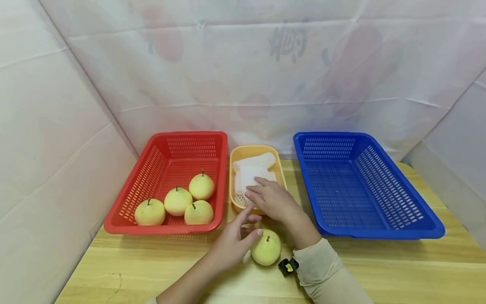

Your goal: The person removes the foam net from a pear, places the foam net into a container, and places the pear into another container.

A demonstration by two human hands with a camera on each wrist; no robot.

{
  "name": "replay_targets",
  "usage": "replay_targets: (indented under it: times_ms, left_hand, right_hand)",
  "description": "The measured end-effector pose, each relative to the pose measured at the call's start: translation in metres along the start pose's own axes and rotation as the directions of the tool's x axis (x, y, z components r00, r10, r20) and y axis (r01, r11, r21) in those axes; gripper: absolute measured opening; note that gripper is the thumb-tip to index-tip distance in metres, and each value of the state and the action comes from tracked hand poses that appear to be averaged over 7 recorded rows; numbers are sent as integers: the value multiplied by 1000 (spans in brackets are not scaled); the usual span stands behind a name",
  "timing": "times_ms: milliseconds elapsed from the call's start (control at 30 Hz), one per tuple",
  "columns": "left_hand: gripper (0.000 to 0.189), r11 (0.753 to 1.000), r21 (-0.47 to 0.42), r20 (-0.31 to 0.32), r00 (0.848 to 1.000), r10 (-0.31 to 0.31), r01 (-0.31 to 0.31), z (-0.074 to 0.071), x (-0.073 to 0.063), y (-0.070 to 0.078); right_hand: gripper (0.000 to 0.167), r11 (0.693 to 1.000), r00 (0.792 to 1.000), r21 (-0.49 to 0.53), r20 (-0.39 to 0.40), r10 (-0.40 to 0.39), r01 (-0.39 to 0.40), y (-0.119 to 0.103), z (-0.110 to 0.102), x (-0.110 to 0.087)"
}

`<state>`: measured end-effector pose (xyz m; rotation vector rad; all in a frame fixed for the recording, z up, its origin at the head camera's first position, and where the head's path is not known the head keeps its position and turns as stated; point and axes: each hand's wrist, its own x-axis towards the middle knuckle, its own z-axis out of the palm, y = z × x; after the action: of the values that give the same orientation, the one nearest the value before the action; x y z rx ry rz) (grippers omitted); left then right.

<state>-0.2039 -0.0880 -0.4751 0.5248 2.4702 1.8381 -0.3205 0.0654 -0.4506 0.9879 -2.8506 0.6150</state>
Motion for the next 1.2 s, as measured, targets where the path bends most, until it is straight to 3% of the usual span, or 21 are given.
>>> replay_targets:
  times_ms: [167,333,567,767,1033,1200]
  left_hand:
    - [66,999,26,-2,1000,-18,19,0,-1,-1]
    - [65,995,92,0,1000,-26,26,0,-2,0]
    - [60,989,148,40,999,-4,-2,0,-3,2]
    - [59,969,245,92,996,0,-23,0,-5,1]
    - [51,932,324,181,977,109,-164,3,-6,-3]
    - [55,925,336,204,972,115,-180,4,-5,-3]
  right_hand:
    - [52,998,994,-61,98,38,-32,0,3,1]
    - [51,997,992,-72,116,39,-31,-1,2,-1]
    - [49,999,999,40,50,-1,-1,-1,-9,-6]
    - [49,998,1000,63,-3,-11,11,-2,-18,-9]
    - [45,994,999,105,-46,-16,21,-7,-29,-14]
    - [40,996,996,74,-69,-49,55,-10,-35,-20]
